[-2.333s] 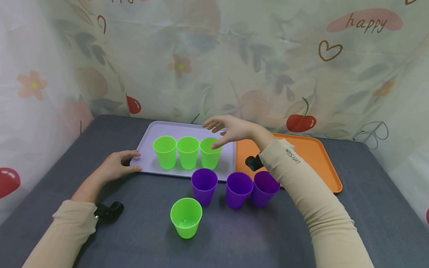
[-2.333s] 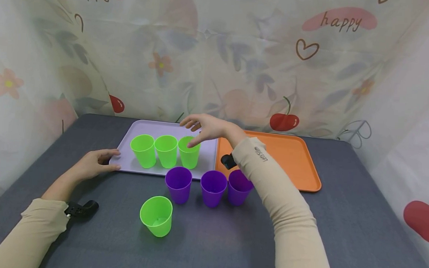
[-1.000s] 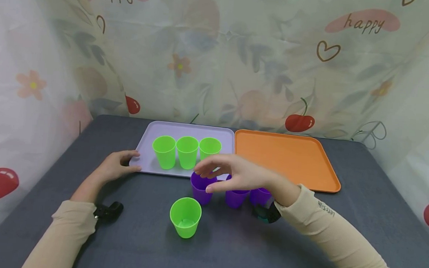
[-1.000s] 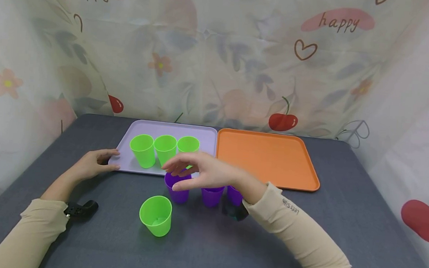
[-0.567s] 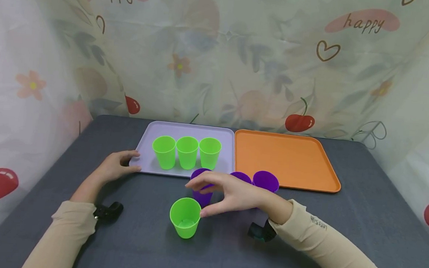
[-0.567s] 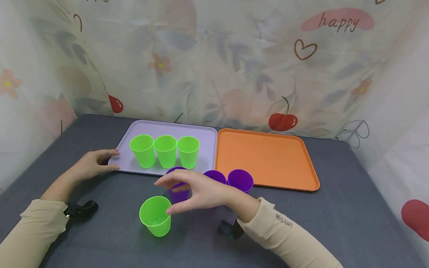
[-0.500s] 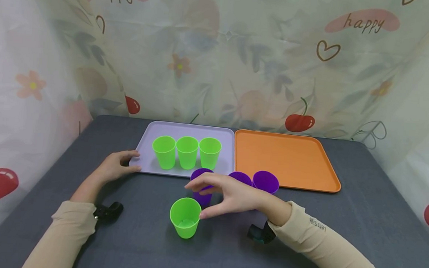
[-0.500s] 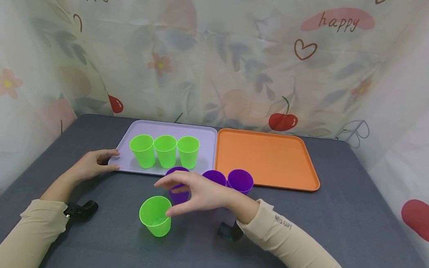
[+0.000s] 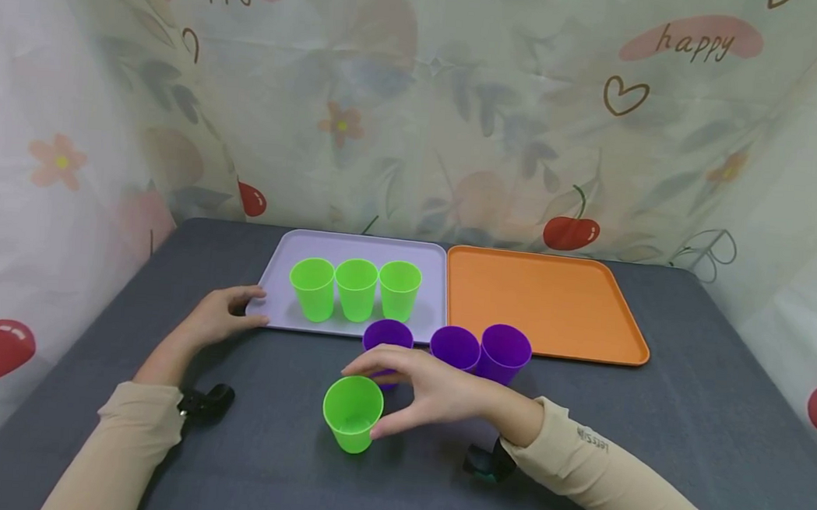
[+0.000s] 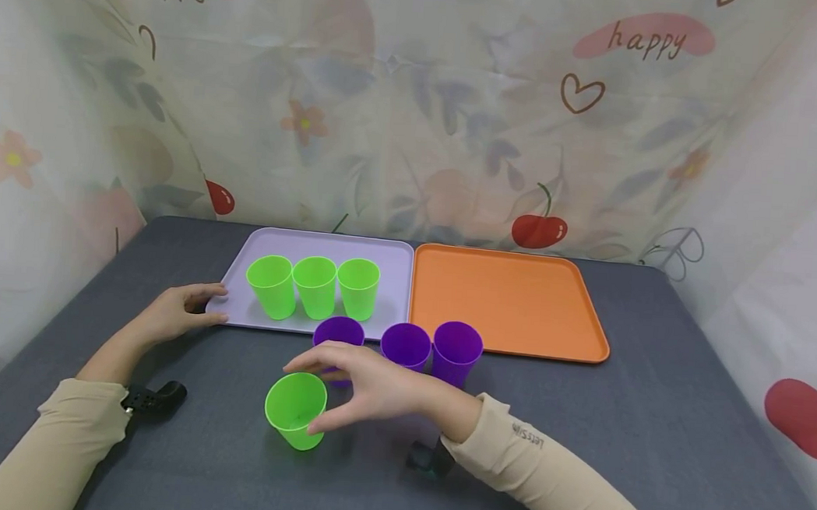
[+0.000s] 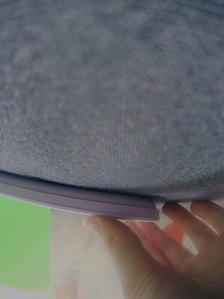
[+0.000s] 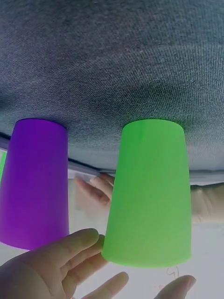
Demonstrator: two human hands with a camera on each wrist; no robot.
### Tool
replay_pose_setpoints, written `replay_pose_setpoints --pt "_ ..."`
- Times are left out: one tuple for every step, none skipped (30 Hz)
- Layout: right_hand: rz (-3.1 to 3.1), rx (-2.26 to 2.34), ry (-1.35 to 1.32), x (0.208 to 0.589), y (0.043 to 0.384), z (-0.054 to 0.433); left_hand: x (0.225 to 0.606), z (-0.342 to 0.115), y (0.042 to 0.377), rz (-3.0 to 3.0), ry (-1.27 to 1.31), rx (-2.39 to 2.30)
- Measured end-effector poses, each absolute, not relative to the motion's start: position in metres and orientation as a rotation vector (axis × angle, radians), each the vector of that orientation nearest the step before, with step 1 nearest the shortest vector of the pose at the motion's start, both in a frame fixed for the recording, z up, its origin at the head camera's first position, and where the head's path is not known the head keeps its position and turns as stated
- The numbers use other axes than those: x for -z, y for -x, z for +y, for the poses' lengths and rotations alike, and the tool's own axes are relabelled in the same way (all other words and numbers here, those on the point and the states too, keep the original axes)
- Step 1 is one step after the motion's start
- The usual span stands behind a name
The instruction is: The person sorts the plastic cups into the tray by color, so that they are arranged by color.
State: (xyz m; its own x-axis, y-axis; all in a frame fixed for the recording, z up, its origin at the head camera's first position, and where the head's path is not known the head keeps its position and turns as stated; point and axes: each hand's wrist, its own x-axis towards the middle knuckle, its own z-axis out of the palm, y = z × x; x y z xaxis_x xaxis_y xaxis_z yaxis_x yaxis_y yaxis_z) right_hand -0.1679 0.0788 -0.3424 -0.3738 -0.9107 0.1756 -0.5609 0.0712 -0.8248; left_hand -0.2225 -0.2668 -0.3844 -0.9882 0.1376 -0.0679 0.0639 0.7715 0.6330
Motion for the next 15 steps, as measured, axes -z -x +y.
replay_pose_setpoints --pt "1.979 1.217 1.467 0.3427 0.1676 0.0782 0.3842 -0.2666 0.2225 2.851 -0.162 -1.013" --pt "1.990 1.210 1.469 0.3431 0.1673 0.0777 0.3840 -0.2665 0.2224 2.852 -0.163 -1.013" --pt "1.999 1.203 1.471 0.3434 0.1671 0.0773 0.3838 -0.2662 0.2223 2.851 -0.162 -1.013" --pt "2.007 1.198 1.470 0.3436 0.1668 0.0770 0.3837 -0.2660 0.2223 2.850 -0.161 -1.013" --pt "2.014 1.192 1.471 0.3438 0.1666 0.0766 0.3837 -0.2660 0.2223 2.849 -0.160 -1.013" --pt "2.021 1.187 1.470 0.3440 0.1665 0.0763 0.3837 -0.2659 0.2223 2.849 -0.160 -1.013" --pt "2.030 1.177 1.477 0.3443 0.1664 0.0759 0.3839 -0.2660 0.2224 2.849 -0.159 -1.012" --pt "2.037 1.170 1.480 0.3446 0.1663 0.0756 0.3842 -0.2661 0.2225 2.849 -0.159 -1.013" --pt "2.045 1.163 1.490 0.3449 0.1663 0.0752 0.3844 -0.2663 0.2225 2.850 -0.159 -1.013" --pt "2.053 1.157 1.498 0.3451 0.1662 0.0749 0.3847 -0.2666 0.2226 2.850 -0.160 -1.014" --pt "2.062 1.149 1.506 0.3453 0.1662 0.0745 0.3851 -0.2669 0.2227 2.851 -0.162 -1.015" --pt "2.071 1.143 1.517 0.3454 0.1662 0.0743 0.3854 -0.2671 0.2228 2.852 -0.165 -1.016" --pt "2.079 1.138 1.525 0.3456 0.1661 0.0741 0.3858 -0.2673 0.2229 2.853 -0.167 -1.018" --pt "2.085 1.135 1.530 0.3456 0.1659 0.0739 0.3860 -0.2675 0.2230 2.854 -0.170 -1.020" --pt "2.091 1.132 1.537 0.3457 0.1658 0.0737 0.3863 -0.2676 0.2232 2.854 -0.171 -1.023"
